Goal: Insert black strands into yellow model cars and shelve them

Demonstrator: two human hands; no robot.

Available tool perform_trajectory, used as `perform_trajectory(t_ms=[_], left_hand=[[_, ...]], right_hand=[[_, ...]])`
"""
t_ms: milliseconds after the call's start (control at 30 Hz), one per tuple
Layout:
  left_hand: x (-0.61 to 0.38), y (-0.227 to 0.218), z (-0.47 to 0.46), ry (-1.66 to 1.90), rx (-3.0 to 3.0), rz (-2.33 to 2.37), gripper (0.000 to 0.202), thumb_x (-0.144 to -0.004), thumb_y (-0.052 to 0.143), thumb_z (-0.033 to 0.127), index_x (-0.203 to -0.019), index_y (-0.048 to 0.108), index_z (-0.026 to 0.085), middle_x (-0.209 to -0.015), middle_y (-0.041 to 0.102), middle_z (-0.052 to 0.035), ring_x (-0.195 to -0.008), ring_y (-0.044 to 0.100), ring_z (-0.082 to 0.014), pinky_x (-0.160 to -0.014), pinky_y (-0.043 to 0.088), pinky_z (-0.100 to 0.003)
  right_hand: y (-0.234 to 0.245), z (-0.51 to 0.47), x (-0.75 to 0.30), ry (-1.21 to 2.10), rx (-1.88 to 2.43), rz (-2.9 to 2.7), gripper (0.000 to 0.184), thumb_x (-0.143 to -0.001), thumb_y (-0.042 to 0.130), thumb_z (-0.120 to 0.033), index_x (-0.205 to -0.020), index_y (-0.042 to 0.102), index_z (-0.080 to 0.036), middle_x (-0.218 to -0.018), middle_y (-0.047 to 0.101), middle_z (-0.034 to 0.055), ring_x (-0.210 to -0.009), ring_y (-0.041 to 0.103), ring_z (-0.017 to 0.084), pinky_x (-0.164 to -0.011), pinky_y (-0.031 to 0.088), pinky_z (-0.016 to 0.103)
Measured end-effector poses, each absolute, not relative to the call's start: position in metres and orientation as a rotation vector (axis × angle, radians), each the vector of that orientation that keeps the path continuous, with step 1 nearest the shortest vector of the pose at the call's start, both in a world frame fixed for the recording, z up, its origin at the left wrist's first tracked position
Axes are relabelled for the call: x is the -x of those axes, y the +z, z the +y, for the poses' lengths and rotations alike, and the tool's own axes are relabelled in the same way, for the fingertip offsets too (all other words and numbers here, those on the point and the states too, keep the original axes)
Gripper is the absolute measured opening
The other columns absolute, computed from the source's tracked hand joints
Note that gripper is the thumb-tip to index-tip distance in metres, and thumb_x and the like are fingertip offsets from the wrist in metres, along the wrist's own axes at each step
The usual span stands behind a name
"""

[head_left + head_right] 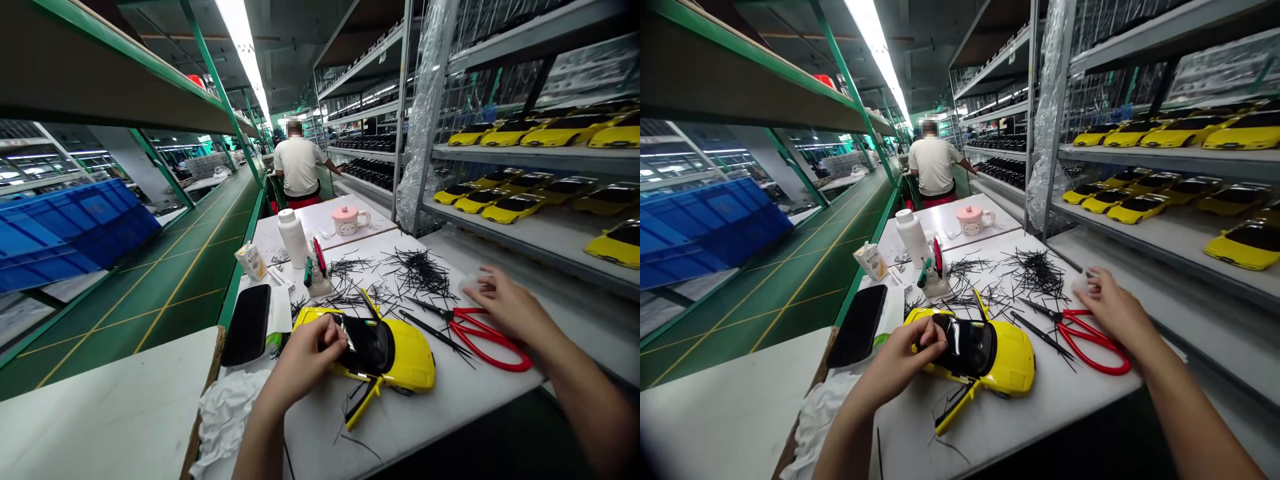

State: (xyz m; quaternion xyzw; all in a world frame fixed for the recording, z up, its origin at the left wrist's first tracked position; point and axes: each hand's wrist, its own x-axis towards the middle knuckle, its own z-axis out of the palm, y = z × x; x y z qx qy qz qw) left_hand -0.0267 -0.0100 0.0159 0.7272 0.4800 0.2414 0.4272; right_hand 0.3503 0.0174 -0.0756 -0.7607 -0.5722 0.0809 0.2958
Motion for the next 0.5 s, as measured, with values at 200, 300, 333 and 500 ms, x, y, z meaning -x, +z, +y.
perform_trajectory(t_ms=[200,300,333,500], left_hand=[[0.026,0.013,-0.009,0.599,-1.805,1.225,0.032,-0.084,0.054,0.022,-0.067,0.027,0.022,-0.079,0.061,0.0007,-0.074,0.051,-0.0138,-0.067,0.038,-0.025],[0.026,0.014,-0.010,0.597,-1.825,1.236,0.032,-0.083,0.054,0.021,-0.067,0.026,0.022,-0.080,0.062,0.0008,-0.074,0.052,-0.0136,-0.067,0.038,-0.024],[0.026,0.014,-0.010,0.598,-1.826,1.235,0.032,-0.083,0.054,0.020,-0.067,0.026,0.022,-0.080,0.063,0.0007,-0.074,0.052,-0.0137,-0.066,0.038,-0.024],[0.025,0.016,-0.014,0.607,-1.834,1.230,0.030,-0.079,0.054,0.016,-0.066,0.027,0.022,-0.081,0.063,0.0005,-0.077,0.055,-0.0143,-0.066,0.039,-0.023]], right_hand=[[-0.071,-0.019,-0.304,0.275,1.842,-1.769,0.031,-0.082,0.052,-0.047,-0.101,0.054,-0.022,-0.090,0.069,0.0090,-0.078,0.066,0.026,-0.066,0.052,0.036],[-0.076,-0.027,-0.280,0.353,1.681,-2.091,0.019,-0.083,0.047,-0.034,-0.090,0.060,-0.022,-0.088,0.070,0.0079,-0.082,0.067,0.025,-0.071,0.052,0.036],[-0.075,-0.028,-0.276,0.335,1.656,-2.116,0.020,-0.083,0.045,-0.031,-0.090,0.061,-0.021,-0.086,0.070,0.0084,-0.081,0.068,0.026,-0.070,0.052,0.036],[-0.046,-0.033,-0.268,0.326,1.532,-1.923,0.034,-0.086,0.050,-0.044,-0.109,0.061,-0.021,-0.085,0.069,0.0062,-0.067,0.065,0.022,-0.056,0.050,0.032]])
